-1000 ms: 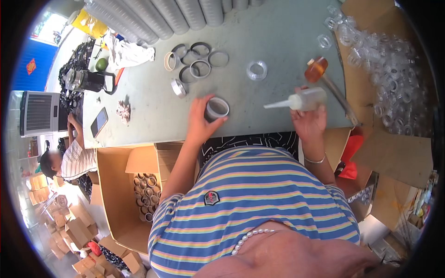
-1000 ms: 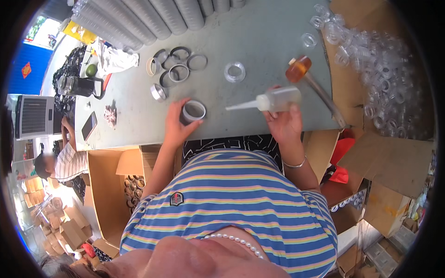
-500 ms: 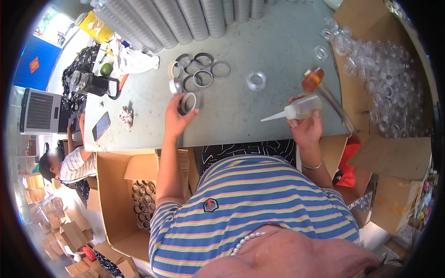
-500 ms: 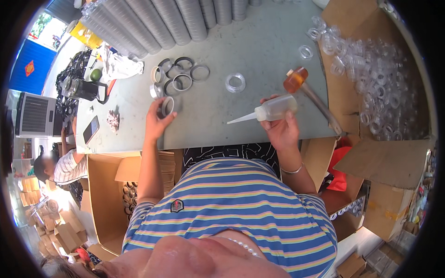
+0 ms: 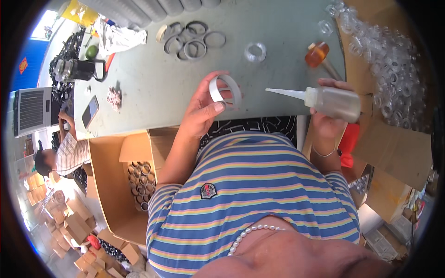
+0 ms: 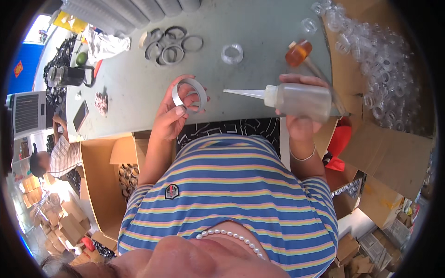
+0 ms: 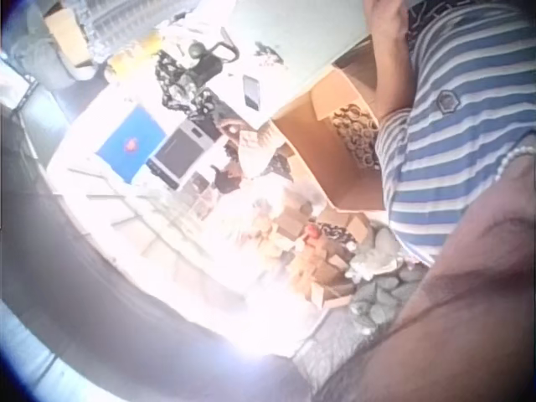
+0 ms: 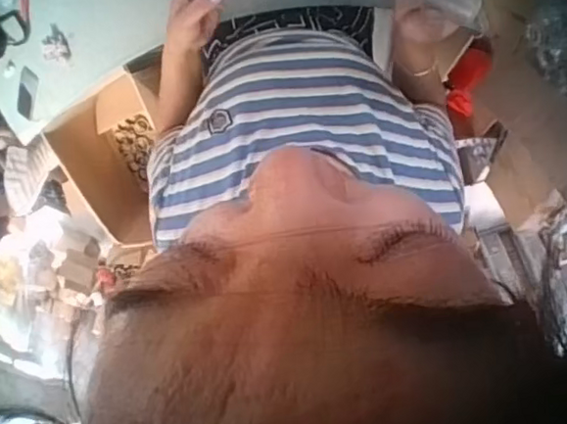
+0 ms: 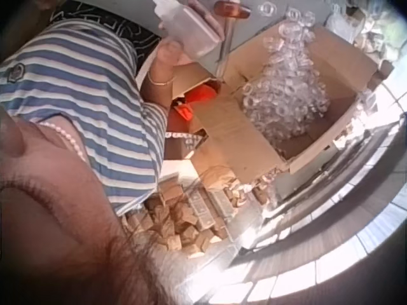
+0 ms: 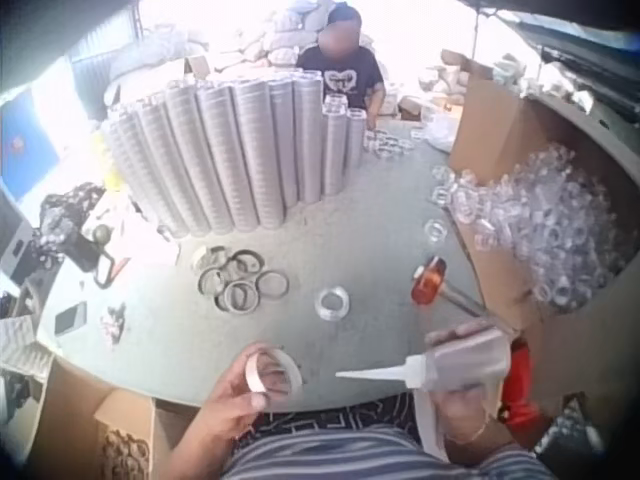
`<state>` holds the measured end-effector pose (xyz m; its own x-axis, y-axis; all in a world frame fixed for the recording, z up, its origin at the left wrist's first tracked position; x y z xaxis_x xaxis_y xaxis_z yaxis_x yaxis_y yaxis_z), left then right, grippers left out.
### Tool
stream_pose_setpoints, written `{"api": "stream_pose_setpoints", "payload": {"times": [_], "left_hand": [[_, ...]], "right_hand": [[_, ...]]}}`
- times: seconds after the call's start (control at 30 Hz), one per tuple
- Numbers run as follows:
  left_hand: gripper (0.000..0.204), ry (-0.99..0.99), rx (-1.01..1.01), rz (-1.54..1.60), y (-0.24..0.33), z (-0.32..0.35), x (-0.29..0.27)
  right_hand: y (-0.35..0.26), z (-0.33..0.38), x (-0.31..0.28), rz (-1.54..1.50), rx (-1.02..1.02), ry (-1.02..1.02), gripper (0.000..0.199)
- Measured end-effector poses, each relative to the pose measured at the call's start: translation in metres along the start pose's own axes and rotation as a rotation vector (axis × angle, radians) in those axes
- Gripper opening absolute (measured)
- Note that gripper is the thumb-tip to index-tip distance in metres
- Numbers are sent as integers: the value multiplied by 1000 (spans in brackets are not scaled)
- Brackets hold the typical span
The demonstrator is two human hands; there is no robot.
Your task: Applying glue to plastic rings and assembling them into plastic containers in a manufacturing workshop.
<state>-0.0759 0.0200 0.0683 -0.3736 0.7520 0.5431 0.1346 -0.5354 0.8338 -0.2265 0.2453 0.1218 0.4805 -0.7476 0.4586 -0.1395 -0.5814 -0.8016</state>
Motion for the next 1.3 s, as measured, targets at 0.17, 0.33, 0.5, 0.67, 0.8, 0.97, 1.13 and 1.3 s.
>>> {"api": "stream_pose_setpoints", "payload": {"times": [0.17,0.33,0.5,0.67,0.8,0.97,1.13,1.3], "left_hand": [[72,-75,-143,152,-3,21,27],[72,-56,-119,15,1,30,36],[73,-52,-114,-19,6,36,41],[72,-94,-79,-56,8,34,43],[71,-56,-68,6,6,33,42],[81,-13,-39,-45,0,28,35],[80,-12,-65,-10,2,29,37],[75,20,-103,50,-2,30,30]], "right_hand": [[-45,12,53,216,-174,-411,75],[-41,17,72,290,-290,-636,71],[-42,22,75,351,-322,-630,71],[-48,22,78,402,-259,-609,70],[-38,10,61,292,-171,-513,81],[-8,7,49,-69,125,-208,78],[-4,3,56,35,242,-182,79],[-35,-1,72,344,-191,-494,78]]}}
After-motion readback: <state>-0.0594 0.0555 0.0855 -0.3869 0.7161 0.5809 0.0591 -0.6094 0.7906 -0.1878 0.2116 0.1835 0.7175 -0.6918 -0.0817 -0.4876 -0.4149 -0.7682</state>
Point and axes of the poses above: each hand's wrist, its own z-axis away from the middle knuckle, its own x-axis out of the palm, y = z × x, the point moved 7 cm from there along -z, towards the middle knuckle, and after that the axes turned 9 degrees about y, right-handed, at the moved point
